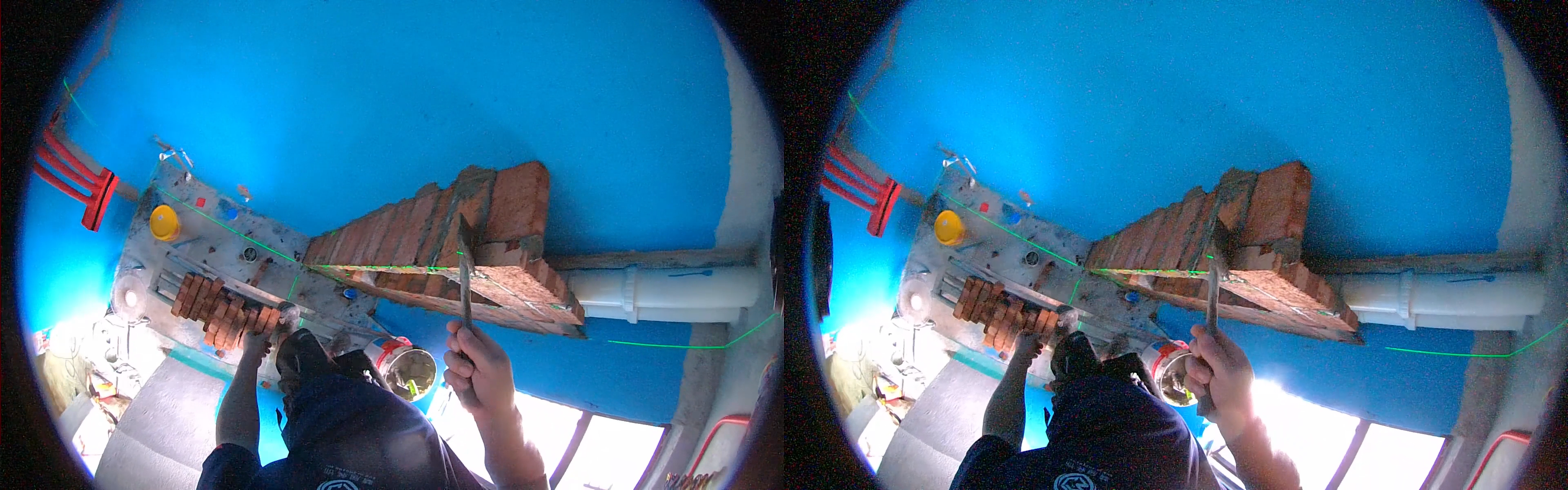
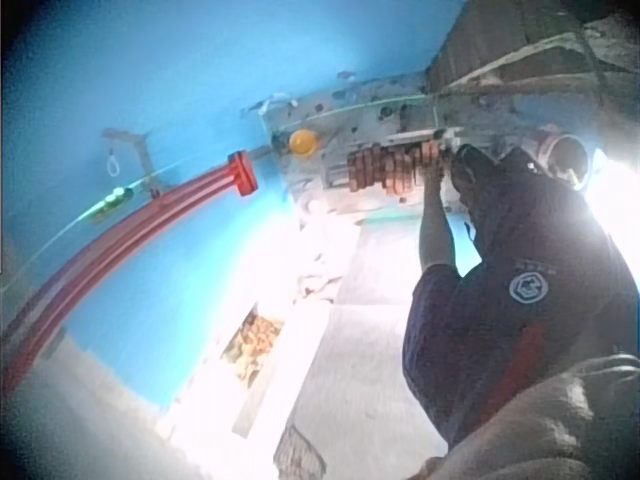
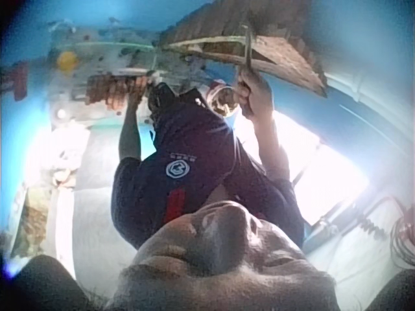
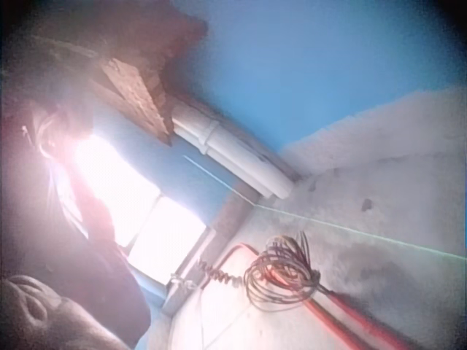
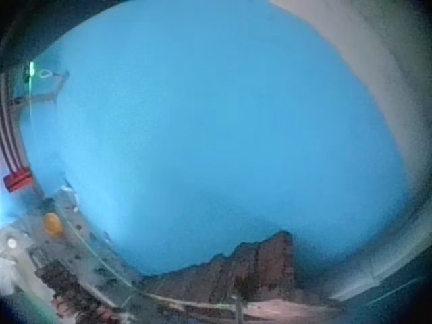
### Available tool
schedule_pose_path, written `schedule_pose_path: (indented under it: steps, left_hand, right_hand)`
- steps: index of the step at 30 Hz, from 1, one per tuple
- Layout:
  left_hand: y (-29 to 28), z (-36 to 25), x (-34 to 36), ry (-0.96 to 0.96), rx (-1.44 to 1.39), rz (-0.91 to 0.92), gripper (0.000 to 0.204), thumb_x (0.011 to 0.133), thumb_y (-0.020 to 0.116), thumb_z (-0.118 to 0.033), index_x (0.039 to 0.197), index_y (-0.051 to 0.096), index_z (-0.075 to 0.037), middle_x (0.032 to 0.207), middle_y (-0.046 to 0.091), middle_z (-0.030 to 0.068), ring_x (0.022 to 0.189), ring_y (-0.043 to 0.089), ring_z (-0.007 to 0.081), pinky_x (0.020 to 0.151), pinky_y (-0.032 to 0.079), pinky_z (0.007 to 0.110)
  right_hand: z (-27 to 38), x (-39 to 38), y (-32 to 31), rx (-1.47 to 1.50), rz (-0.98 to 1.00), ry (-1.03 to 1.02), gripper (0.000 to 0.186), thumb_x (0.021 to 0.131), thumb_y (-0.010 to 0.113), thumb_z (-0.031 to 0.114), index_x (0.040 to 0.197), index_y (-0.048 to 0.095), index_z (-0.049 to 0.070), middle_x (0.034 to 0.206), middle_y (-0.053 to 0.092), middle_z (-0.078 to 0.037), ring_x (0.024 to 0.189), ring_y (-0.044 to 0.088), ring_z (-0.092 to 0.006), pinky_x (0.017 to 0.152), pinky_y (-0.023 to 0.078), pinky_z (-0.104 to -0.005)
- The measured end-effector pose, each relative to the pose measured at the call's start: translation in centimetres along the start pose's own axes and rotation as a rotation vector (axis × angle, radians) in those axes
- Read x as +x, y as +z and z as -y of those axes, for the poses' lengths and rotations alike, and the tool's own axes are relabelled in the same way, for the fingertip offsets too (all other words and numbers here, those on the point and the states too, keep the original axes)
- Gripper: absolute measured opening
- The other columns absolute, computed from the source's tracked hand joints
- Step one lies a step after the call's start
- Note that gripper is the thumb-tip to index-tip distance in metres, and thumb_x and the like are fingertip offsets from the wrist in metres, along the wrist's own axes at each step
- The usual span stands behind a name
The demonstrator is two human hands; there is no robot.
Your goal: The person builds a brick structure by applying mortar with a trowel and placing bricks along a laser line. They pick up bricks from a stack, apply mortar from a bucket, and position them on the wall.
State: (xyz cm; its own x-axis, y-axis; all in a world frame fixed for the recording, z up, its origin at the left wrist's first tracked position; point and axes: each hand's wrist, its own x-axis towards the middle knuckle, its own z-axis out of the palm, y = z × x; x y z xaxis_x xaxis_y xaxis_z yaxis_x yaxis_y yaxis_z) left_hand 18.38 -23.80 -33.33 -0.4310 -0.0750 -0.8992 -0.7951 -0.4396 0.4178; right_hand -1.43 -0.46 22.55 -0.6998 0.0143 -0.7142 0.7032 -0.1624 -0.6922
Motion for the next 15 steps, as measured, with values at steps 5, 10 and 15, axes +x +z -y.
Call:
schedule_pose_path:
  steps: [5, 10, 15]
  left_hand:
    - [2.2, -1.9, -0.7, 0.058, -0.012, 0.013, 0.025, 0.083, 0.066, -0.031, 0.084, 0.056, -0.008, 0.059, 0.056, 0.0066, 0.041, 0.051, 0.0173, 0.034, 0.036, 0.029]
    - [0.3, -0.4, -0.3, -0.009, -0.029, -0.095, 0.024, 0.082, 0.067, -0.026, 0.082, 0.054, -0.005, 0.057, 0.053, 0.0070, 0.039, 0.049, 0.0175, 0.033, 0.034, 0.029]
    - [-2.9, 1.4, -1.4, 0.003, -0.030, -0.166, 0.025, 0.084, 0.065, -0.025, 0.083, 0.055, -0.001, 0.056, 0.056, 0.0099, 0.039, 0.051, 0.0190, 0.033, 0.036, 0.031]
  right_hand:
    - [1.3, 2.0, 0.0, -0.067, -0.011, -0.077, 0.017, 0.096, 0.053, 0.018, 0.106, 0.054, 0.005, 0.078, 0.045, 0.003, 0.054, 0.037, -0.0030, 0.043, 0.031, -0.0183]
    - [3.1, 4.7, 0.1, -0.190, -0.018, -0.120, 0.018, 0.093, 0.058, 0.023, 0.087, 0.051, 0.007, 0.068, 0.041, 0.003, 0.053, 0.038, -0.0063, 0.045, 0.032, -0.0233]
    - [4.1, 6.6, 0.6, -0.293, -0.013, -0.171, 0.023, 0.092, 0.055, 0.019, 0.075, 0.046, 0.007, 0.061, 0.041, 0.000, 0.051, 0.039, -0.0084, 0.045, 0.033, -0.0258]
